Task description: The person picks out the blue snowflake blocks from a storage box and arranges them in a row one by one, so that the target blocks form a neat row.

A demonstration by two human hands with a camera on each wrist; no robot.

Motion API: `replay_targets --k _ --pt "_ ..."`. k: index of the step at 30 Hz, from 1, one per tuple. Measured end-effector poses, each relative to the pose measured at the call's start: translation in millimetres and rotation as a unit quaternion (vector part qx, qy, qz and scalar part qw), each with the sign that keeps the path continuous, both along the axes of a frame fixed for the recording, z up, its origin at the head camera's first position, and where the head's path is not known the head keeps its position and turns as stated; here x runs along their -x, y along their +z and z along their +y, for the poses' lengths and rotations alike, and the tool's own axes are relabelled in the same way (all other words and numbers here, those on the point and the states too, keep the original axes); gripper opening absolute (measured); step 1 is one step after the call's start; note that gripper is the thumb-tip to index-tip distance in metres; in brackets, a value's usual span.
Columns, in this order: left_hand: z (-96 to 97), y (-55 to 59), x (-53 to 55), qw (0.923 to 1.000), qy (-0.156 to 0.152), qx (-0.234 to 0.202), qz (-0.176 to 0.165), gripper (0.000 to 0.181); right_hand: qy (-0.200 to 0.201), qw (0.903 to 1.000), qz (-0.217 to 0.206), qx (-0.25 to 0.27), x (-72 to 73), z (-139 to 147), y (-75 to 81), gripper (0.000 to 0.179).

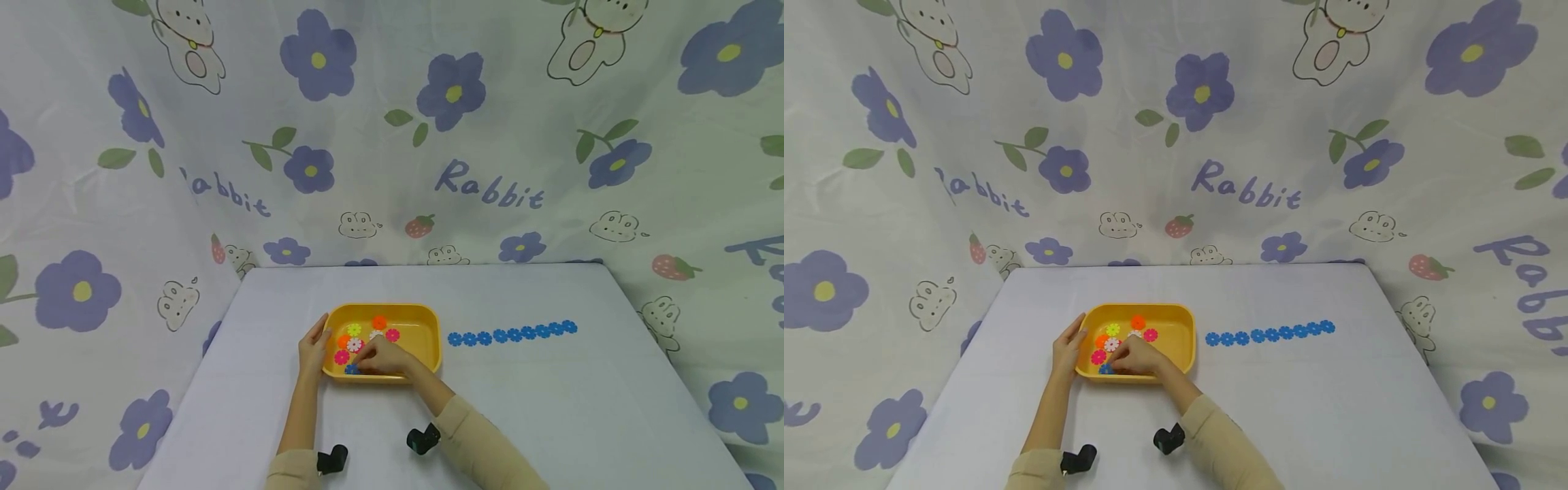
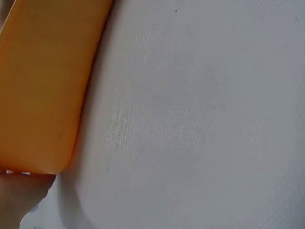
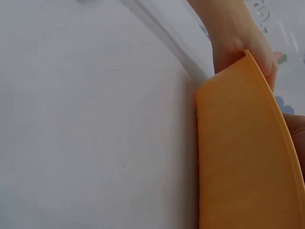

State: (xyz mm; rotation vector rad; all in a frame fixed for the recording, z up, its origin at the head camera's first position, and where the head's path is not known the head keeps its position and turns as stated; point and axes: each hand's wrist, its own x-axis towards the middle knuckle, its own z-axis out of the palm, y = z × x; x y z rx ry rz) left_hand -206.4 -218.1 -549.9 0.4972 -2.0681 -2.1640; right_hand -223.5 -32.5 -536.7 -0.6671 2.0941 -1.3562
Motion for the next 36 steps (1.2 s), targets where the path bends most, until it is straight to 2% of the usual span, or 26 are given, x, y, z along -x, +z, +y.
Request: replay_targets --k 2,5,8,11,14,19,26,30,36 --pt "0.4 0.0 -0.3 1.0 0.001 0.002 -0.002 0.044 -0.034 0.9984 -0.029 0.034 0.9 4.1 0.9 0.014" --pt "0.1 0.7 -0.5 1.0 0.0 0.004 0.001 0.044 -0.097 0.9894 -0.072 0.082 5.0 12.0 0.9 0.017" --pt "0.0 1.6 -0.2 1.0 0.001 0.003 0.001 0.044 -0.159 0.9751 -0.106 0.113 11.1 21.4 0.5 0.021" --pt "-0.1 2.0 0.2 1.0 0.001 0.005 0.0 0.044 -0.202 0.9584 -0.139 0.145 16.4 30.6 1.1 0.025" --pt "0.1 1.9 0.0 1.0 0.004 0.004 -0.002 0.044 -0.223 0.9458 -0.155 0.178 19.1 38.8 3.7 0.028" --pt "0.2 1.1 -0.2 1.0 0.001 0.002 -0.001 0.043 -0.246 0.9304 -0.168 0.214 20.0 53.3 12.8 0.03" --pt "0.6 0.7 -0.2 1.0 0.0 0.002 0.001 0.044 -0.289 0.9108 -0.162 0.246 21.3 84.4 27.5 0.03" --pt "0.3 0.8 -0.3 1.0 0.001 0.007 0.002 0.043 -0.294 0.9021 -0.155 0.275 22.2 112.4 35.7 0.034" --pt "0.4 1.4 0.2 1.0 0.0 0.008 0.003 0.043 -0.309 0.8914 -0.144 0.298 23.2 172.2 39.9 0.039"
